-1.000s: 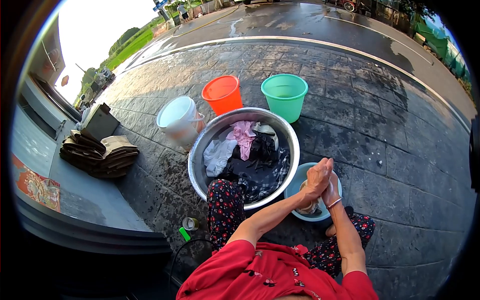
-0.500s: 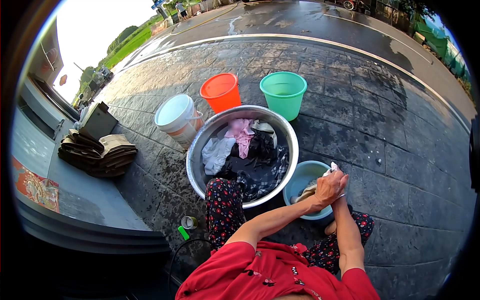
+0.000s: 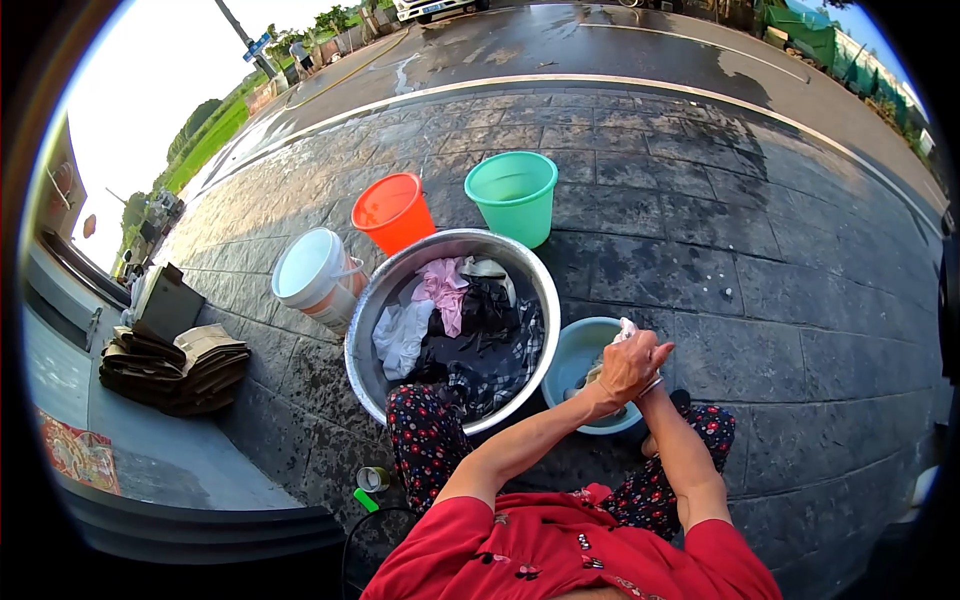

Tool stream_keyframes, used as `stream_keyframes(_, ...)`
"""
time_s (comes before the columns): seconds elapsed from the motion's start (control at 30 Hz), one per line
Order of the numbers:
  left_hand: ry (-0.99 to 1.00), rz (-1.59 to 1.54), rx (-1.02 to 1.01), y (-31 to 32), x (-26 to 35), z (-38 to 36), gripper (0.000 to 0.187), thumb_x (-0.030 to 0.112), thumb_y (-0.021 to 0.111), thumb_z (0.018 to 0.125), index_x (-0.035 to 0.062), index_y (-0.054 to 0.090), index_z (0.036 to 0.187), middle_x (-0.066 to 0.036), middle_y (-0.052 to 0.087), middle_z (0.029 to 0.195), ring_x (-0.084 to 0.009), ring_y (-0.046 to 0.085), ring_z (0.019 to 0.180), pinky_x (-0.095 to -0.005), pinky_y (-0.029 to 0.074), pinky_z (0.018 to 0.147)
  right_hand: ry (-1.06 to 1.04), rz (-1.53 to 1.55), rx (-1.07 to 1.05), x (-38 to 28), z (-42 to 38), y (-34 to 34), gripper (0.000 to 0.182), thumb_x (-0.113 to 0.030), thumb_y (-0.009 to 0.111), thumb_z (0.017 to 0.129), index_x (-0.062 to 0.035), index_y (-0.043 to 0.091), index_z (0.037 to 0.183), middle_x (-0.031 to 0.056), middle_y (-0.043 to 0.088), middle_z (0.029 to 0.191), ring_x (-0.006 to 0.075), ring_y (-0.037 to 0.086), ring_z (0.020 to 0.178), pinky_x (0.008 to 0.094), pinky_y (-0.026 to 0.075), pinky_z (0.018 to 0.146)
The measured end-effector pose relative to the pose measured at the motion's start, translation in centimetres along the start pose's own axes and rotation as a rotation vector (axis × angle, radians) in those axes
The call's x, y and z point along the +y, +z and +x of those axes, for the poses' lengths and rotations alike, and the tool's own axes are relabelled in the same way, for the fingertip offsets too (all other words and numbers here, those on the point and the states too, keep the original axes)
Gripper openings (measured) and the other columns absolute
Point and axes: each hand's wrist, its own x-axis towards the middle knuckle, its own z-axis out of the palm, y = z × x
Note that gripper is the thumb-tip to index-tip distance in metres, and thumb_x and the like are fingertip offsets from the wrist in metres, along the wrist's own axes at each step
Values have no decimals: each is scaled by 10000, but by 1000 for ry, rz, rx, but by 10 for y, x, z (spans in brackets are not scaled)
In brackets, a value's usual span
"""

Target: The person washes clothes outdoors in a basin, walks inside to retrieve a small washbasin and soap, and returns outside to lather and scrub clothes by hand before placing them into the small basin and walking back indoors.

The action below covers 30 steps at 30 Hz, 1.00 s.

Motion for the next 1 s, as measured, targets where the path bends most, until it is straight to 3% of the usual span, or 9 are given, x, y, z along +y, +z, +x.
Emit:
stream_keyframes(0.07,128,55,6,0,3,10,405,413,467,900,63,444,697,-204,502,630,-428,521,623,-467,388,543,-138,-398,-189,19,-11,46,338,-450,399,915,-134,514,885,-32,490,795,124,513,769,280,429,668)
stream_keyframes(0.1,41,90,37,-2,-9,24,371,388,500,891,70,465,701,-184,532,643,-422,527,602,-475,388,525,-210,-761,191,36,-23,86,357,-465,414,910,-127,522,867,-34,500,762,103,522,695,244,431,613)
stream_keyframes(0.17,-174,181,20,-12,-37,48,495,490,389,908,43,508,734,-196,556,674,-407,539,659,-458,399,577,-93,-797,272,35,-19,83,324,-411,448,913,-106,547,864,-33,523,714,69,516,581,207,418,513)
stream_keyframes(0.3,-441,-407,-89,-26,-65,56,581,564,400,887,51,479,626,-29,413,559,-149,381,512,-288,328,505,-76,-1014,153,31,-13,79,257,-314,490,913,-68,562,898,-18,553,735,65,534,572,217,425,465)
stream_keyframes(0.4,-692,-902,-220,-36,-78,59,503,537,482,865,106,464,608,32,363,546,-102,371,475,-229,295,448,55,-937,133,33,-12,82,201,-248,533,893,-49,559,896,-7,563,743,75,547,578,213,443,475)
stream_keyframes(0.53,-1028,-917,199,-33,-74,44,498,579,519,822,124,454,630,10,384,531,-114,388,431,-261,291,396,-133,-837,222,35,-9,84,116,-147,524,879,-39,552,912,18,572,772,101,570,644,240,480,570)
stream_keyframes(0.67,-1077,-856,-123,-49,-89,19,532,617,543,779,170,339,574,26,362,507,-98,347,419,-245,218,380,-310,-790,236,22,-5,87,103,-133,539,864,-56,551,931,19,562,797,125,566,713,275,487,658)
stream_keyframes(0.77,-1036,-948,-364,-57,-27,15,392,509,522,849,180,465,642,63,357,520,-51,308,430,-219,210,398,-292,-820,267,23,-1,78,81,-119,530,859,-59,531,912,28,549,814,129,551,726,280,476,671)
stream_keyframes(1.0,-1007,-1187,-348,-32,-69,-8,80,183,489,875,118,525,845,48,432,631,-57,325,445,-195,275,391,-345,-745,284,23,-8,91,85,-130,526,858,-67,504,911,32,538,810,133,555,728,295,482,672)
